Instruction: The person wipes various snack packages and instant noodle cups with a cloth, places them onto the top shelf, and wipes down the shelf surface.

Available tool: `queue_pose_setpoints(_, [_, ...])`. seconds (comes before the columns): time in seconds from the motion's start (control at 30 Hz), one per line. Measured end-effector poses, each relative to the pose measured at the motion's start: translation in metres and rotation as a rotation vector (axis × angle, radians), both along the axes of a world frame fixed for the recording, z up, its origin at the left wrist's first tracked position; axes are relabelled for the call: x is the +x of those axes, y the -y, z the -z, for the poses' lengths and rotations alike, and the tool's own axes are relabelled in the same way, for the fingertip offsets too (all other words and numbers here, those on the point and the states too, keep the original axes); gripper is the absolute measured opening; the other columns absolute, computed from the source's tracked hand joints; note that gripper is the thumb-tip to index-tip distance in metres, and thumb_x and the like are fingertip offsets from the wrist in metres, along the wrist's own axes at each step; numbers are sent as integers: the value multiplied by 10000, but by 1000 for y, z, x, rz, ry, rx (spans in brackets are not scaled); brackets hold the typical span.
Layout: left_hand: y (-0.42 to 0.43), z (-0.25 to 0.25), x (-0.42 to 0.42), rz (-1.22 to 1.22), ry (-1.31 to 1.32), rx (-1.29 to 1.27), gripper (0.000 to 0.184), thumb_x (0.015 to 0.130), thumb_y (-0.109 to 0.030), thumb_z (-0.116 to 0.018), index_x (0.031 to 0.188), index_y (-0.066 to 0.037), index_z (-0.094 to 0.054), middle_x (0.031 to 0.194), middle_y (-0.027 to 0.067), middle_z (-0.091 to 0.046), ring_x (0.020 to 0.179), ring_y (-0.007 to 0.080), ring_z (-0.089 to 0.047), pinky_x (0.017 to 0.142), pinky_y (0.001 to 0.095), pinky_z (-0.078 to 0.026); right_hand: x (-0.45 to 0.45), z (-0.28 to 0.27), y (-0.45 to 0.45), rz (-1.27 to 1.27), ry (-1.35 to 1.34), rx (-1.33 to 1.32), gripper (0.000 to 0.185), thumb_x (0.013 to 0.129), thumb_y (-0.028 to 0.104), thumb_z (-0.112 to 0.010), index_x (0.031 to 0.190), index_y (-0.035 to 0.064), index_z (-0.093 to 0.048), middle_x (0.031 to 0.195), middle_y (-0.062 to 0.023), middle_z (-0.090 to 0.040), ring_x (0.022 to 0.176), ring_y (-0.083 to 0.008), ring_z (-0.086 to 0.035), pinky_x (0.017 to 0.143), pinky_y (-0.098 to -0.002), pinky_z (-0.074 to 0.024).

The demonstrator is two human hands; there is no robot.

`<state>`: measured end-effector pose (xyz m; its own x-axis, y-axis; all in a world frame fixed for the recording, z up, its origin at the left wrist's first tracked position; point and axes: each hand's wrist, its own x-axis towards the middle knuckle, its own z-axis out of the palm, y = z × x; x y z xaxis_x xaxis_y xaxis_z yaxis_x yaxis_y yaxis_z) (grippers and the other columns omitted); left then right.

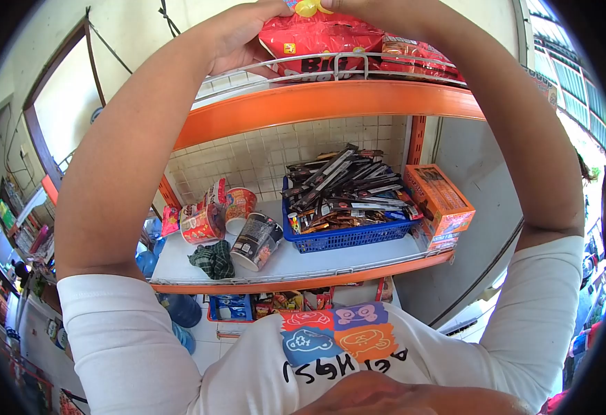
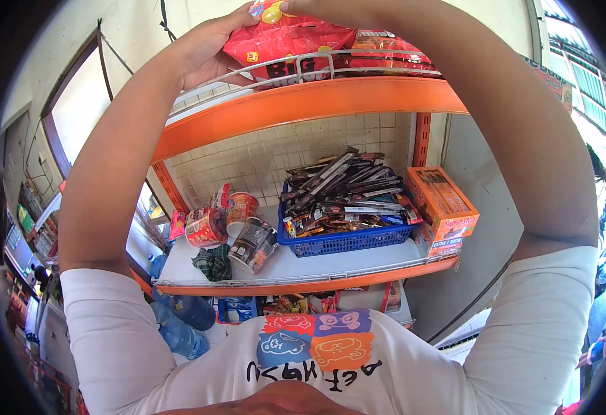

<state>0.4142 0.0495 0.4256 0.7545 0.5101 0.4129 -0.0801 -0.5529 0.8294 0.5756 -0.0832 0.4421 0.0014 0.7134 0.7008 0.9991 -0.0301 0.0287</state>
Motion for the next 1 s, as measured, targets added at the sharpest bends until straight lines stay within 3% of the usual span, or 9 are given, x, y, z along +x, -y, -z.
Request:
queue_pose_setpoints(0.1, [8, -2, -1, 130, -71, 50, 547, 996, -294, -373, 1489, -149, -186, 1442, 131, -374, 1214, 235, -503, 975, 444, -461, 4, -3, -6, -42, -80, 53, 571, 939, 505, -476, 1197, 1, -558, 1182, -243, -596, 1065, -346, -587, 929, -410, -449])
queue_pose_setpoints(0.2, [17, -12, 6, -18, -66, -135, 462, 994, -407, -323, 1310, -100, -464, 1287, 115, -544, 1164, 237, -543, 958, 440, -466, 14, 3, 4, -149, -87, 121, 618, 949, 535, -442, 1253, 5, -532, 1235, -247, -569, 1122, -346, -562, 971, -415, -430])
queue_pose_setpoints(0.27, [12, -6, 15, -29, -49, -61, 464, 994, -399, -322, 1311, -89, -459, 1292, 122, -543, 1162, 241, -548, 961, 462, -460, 27, -5, -18, -16, -64, 42, 663, 955, 562, -405, 1313, 13, -506, 1272, -241, -552, 1165, -339, -540, 1002, -414, -407])
queue_pose_setpoints(0.37, [5, -14, 22, -70, -76, -29, 466, 994, -382, -313, 1311, -71, -454, 1306, 130, -539, 1168, 248, -552, 964, 499, -451, 32, 0, -6, -142, -218, 88, 666, 954, 569, -401, 1287, 9, -537, 1267, -233, -560, 1164, -329, -537, 993, -409, -409])
queue_pose_setpoints(0.43, [7, -18, 23, -100, -115, -75, 466, 995, -373, -305, 1309, -63, -454, 1316, 133, -535, 1176, 251, -550, 964, 514, -449, 46, -3, 10, -312, -261, 313, 645, 949, 558, -421, 1204, -7, -601, 1181, -217, -604, 1156, -323, -535, 953, -404, -430])
queue_pose_setpoints(0.53, [10, -18, 29, -104, -106, -91, 482, 999, -376, -281, 1303, -47, -458, 1338, 129, -524, 1202, 256, -533, 993, 535, -420, 72, -17, 17, -138, -301, 465, 672, 946, 568, -419, 1262, -11, -545, 1255, -218, -551, 1200, -320, -500, 962, -413, -431])
queue_pose_setpoints(0.6, [14, -15, 31, -123, -100, -66, 482, 999, -378, -281, 1301, -47, -460, 1339, 129, -524, 1198, 257, -536, 994, 533, -419, 73, -2, 37, 75, -634, 416, 706, 945, 585, -399, 1344, 5, -458, 1373, -222, -441, 1265, -310, -439, 1000, -428, -407])
queue_pose_setpoints(0.7, [12, -15, 36, -121, -105, -45, 485, 998, -383, -279, 1293, -49, -470, 1333, 126, -530, 1187, 255, -543, 993, 532, -418, 175, -9, 11, 159, -722, 200, 772, 927, 628, -389, 1429, 43, -354, 1488, -208, -296, 1339, -336, -352, 1048, -460, -358])
queue_pose_setpoints(1.0, [11, -16, 45, -162, -119, -78, 482, 979, -398, -311, 1288, -75, -493, 1339, 120, -532, 1208, 267, -519, 995, 544, -397, 198, -3, 19, 248, -711, -67, 823, 900, 686, -357, 1441, 66, -358, 1501, -253, -249, 1361, -385, -307, 1071, -471, -307])
